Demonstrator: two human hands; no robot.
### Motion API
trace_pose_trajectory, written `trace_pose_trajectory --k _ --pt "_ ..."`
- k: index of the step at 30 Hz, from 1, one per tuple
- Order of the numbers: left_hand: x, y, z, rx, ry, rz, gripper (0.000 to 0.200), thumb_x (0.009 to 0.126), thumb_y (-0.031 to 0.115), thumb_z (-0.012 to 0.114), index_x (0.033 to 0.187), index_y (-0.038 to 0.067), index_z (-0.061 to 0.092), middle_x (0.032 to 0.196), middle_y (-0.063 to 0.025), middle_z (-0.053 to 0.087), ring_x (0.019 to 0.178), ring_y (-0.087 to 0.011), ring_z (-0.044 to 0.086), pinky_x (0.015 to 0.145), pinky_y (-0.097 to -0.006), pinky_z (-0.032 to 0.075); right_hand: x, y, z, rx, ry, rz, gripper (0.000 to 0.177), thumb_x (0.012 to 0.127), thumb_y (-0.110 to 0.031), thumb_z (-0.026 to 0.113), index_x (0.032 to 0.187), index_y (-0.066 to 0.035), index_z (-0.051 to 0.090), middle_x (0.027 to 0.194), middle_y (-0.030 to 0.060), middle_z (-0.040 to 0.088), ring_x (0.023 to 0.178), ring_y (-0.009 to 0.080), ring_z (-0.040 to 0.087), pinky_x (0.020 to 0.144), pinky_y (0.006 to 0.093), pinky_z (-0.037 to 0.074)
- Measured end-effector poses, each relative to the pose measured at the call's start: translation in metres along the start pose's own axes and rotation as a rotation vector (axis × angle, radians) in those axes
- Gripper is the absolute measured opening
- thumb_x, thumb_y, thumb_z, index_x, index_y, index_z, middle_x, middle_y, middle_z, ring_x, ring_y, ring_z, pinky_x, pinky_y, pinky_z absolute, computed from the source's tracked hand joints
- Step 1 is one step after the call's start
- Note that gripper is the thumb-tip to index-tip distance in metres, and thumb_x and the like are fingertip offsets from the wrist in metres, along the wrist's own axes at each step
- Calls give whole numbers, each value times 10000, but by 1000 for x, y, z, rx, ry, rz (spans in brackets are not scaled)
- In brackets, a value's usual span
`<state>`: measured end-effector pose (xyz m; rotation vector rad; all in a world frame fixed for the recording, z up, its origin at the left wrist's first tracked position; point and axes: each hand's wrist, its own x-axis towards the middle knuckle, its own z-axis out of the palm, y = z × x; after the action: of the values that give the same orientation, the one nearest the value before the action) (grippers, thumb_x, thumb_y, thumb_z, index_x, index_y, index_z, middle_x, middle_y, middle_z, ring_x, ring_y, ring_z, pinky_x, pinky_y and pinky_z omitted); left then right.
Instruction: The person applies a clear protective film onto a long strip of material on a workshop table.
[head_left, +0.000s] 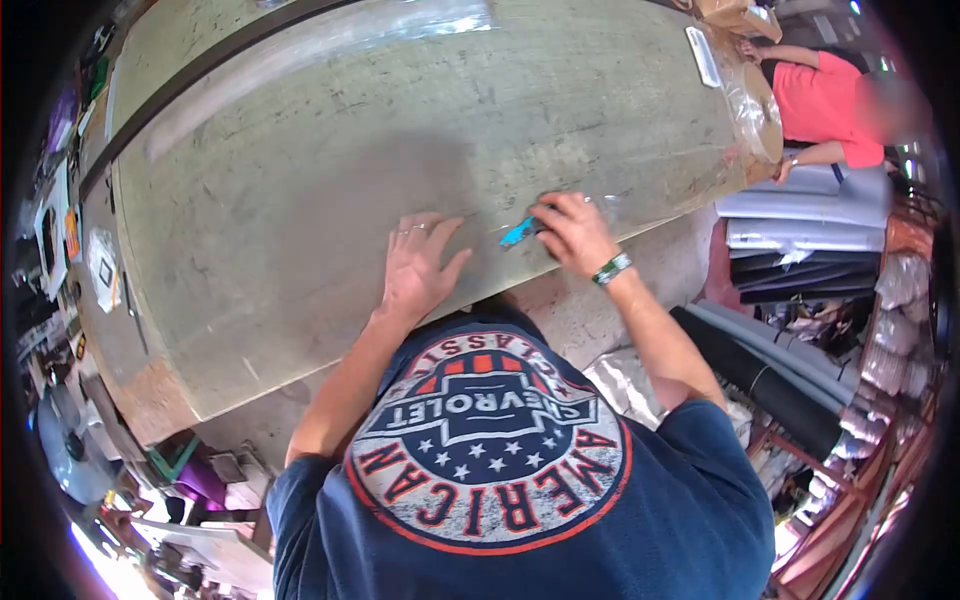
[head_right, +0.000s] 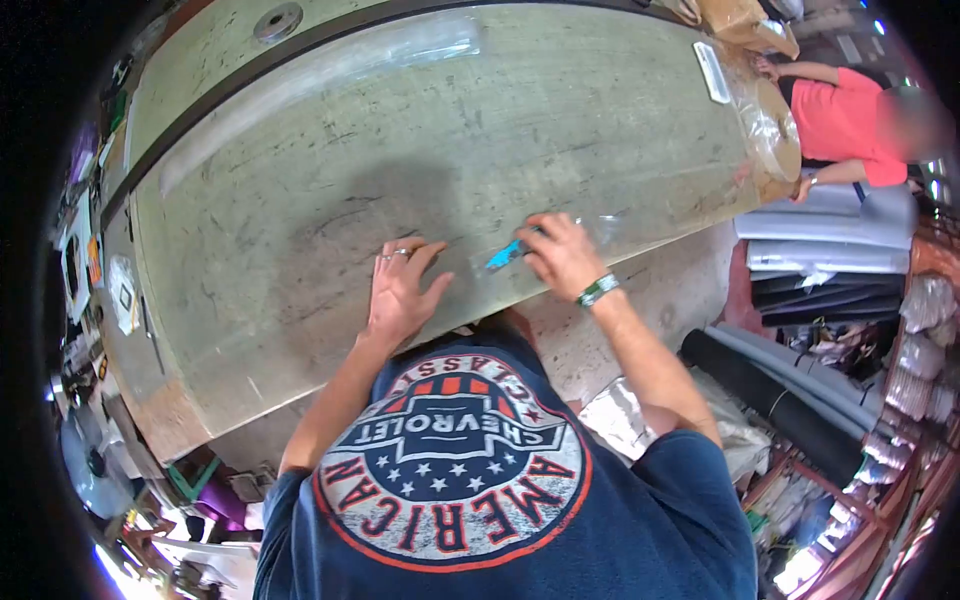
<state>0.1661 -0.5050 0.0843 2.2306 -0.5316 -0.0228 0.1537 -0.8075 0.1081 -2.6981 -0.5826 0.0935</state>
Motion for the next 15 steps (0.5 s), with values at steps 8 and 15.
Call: trace_pose_trajectory --k 8,15 --pt "2 31 75 252 43 -43 367 764 239 821 1123 189 760 1258 -61 588 1217 -313 482 999 -468 376 -4 34 16 102 26 -111 247 802 -118 736 1033 -105 649 1116 81 605 1123 312 532 945 461 444" --pt "0 49 82 267 111 -163 209 821 211 787 1026 174 771 1285 -65 616 1215 -330 502 1029 -481 376 20 92 -14 341 -78 -102 163 864 -131 698 976 -80 590 858 142 655 834 351 650 752 468 502"
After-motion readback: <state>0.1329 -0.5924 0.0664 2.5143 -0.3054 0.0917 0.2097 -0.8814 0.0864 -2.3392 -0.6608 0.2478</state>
